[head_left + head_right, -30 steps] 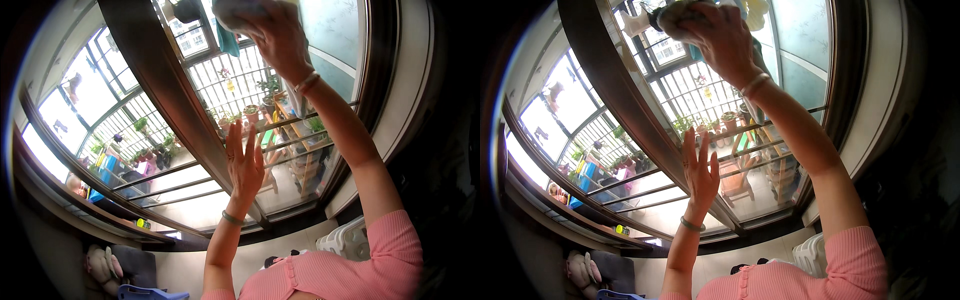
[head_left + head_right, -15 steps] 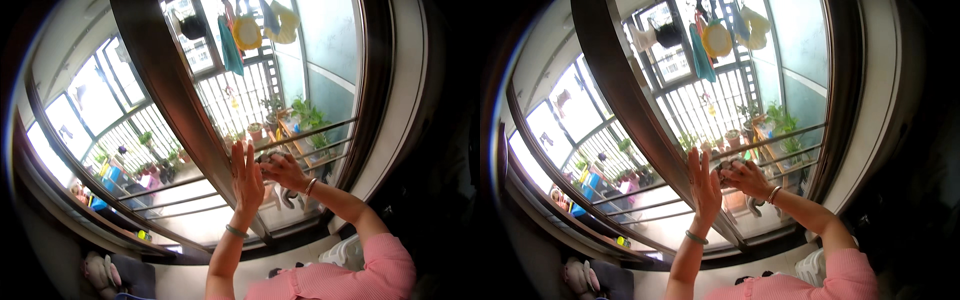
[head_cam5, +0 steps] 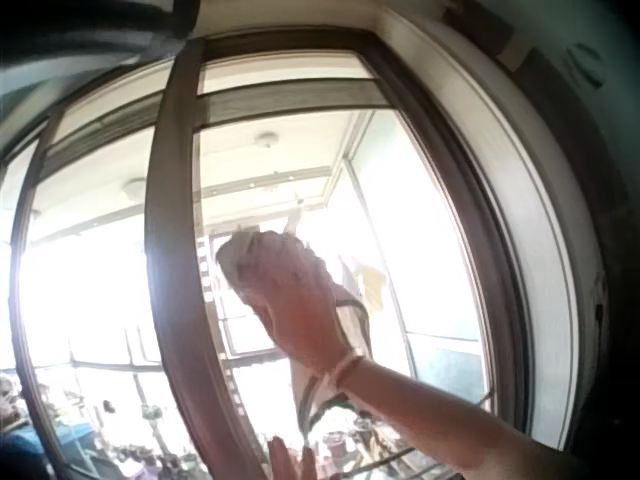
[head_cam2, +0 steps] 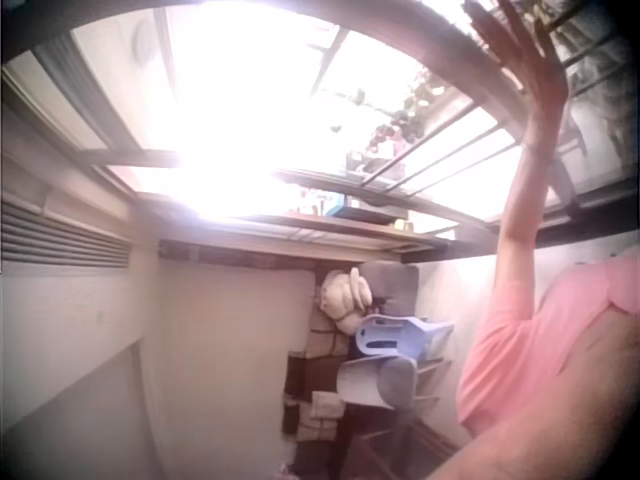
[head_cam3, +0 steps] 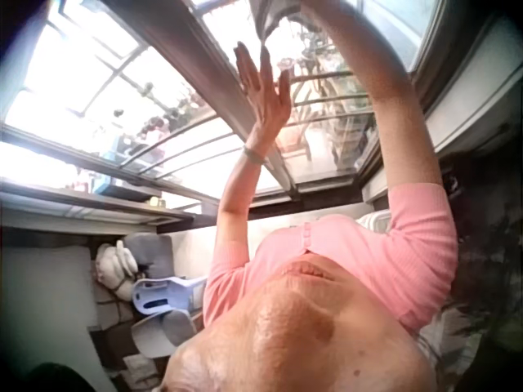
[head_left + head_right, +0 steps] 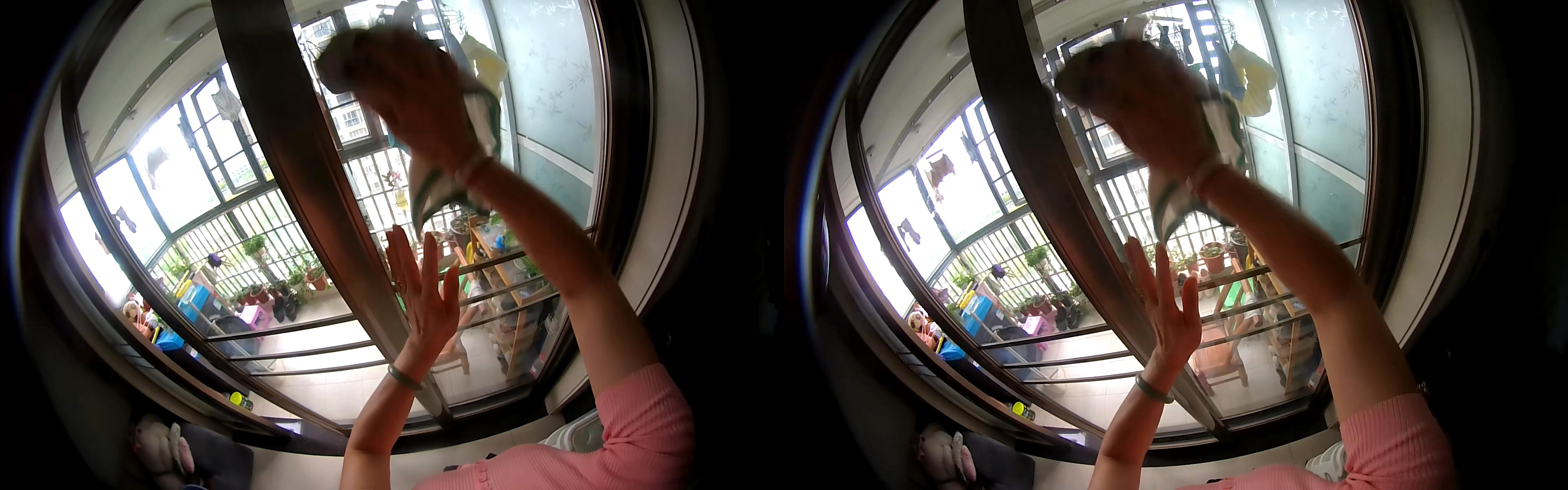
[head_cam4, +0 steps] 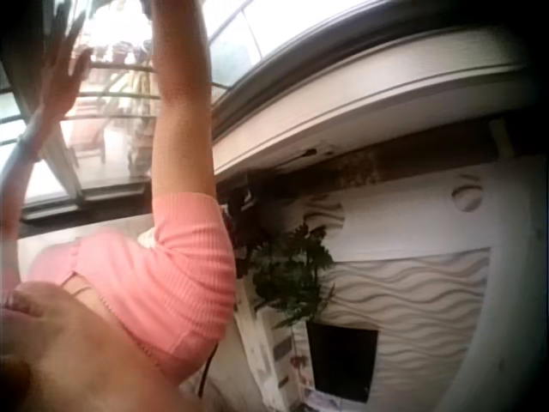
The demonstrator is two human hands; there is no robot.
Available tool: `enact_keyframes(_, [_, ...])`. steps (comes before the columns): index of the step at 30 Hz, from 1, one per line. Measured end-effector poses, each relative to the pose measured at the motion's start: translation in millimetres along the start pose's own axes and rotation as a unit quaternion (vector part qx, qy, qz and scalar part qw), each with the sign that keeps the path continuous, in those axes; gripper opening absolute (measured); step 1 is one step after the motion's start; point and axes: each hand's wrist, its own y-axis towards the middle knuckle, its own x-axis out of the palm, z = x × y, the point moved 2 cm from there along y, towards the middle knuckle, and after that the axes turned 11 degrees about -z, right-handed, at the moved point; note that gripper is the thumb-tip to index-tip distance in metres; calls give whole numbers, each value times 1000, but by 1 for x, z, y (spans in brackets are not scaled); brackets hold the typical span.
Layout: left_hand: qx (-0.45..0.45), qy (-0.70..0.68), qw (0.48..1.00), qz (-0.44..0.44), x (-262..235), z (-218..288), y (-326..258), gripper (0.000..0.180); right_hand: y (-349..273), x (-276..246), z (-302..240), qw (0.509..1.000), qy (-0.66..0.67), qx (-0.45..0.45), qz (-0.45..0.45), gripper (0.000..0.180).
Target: The person cleans a large glass sliding door using a cloth. They wipe the glass surface repeatedly, then dip the cloth into a green bucket of water to rinse and wring it out before resuming the cleaning process.
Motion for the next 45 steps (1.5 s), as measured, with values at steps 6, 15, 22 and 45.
enact_keyframes(6, [-4,-13,1000,-21,9,6,-27,56,-229,-47,-89,938,132,22,-319,42])
enact_keyframes(15, [5,25,990,-138,22,12,-14,54,-231,-62,-37,932,79,-47,-350,38])
enact_keyframes(22, [78,17,996,-50,17,32,76,53,20,-37,113,999,-30,28,21,36])
enact_keyframes(45, [-194,-666,719,-51,26,17,7,73,-153,-107,25,625,647,349,-263,21])
